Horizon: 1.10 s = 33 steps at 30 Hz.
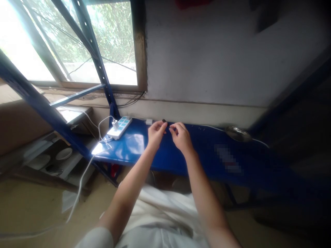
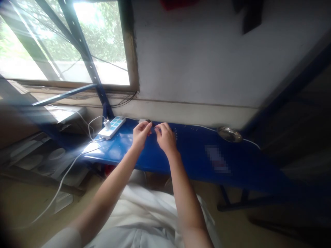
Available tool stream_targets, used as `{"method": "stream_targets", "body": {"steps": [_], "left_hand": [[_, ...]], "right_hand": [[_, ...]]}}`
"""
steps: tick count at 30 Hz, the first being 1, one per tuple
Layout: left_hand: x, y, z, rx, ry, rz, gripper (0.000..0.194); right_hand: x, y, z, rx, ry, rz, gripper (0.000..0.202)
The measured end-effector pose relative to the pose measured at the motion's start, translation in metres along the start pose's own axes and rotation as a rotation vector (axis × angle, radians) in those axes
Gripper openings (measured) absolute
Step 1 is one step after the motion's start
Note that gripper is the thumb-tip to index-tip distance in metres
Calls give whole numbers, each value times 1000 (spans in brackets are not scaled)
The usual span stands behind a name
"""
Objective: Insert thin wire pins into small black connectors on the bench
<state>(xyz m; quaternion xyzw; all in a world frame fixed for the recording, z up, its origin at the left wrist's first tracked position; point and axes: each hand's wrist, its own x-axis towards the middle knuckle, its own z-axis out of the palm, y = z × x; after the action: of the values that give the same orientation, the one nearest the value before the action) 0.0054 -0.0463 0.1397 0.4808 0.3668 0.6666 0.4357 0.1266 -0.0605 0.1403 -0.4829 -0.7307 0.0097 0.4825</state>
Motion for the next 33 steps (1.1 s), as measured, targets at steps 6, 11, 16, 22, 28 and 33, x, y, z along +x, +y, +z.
{"method": "stream_targets", "body": {"steps": [6,11,16,22,28,33], "left_hand": [[4,-3,-3,21,100,-3,26],[11,-14,-3,95,97,-10,26],[17,-37,11,258,-52,15,23],[11,-79,27,471,-182,-44,14],[-1,-123,32,657,-265,-132,13],[-10,-139,35,779,-295,-156,15]], "right_hand": [[-2,10,3,-45,-47,80,13],[1,22,5,97,50,256,18],[4,43,-2,211,166,379,21],[-20,92,-4,84,10,584,14],[-46,118,5,-126,-201,731,7],[-58,120,15,-254,-273,751,8]]}}
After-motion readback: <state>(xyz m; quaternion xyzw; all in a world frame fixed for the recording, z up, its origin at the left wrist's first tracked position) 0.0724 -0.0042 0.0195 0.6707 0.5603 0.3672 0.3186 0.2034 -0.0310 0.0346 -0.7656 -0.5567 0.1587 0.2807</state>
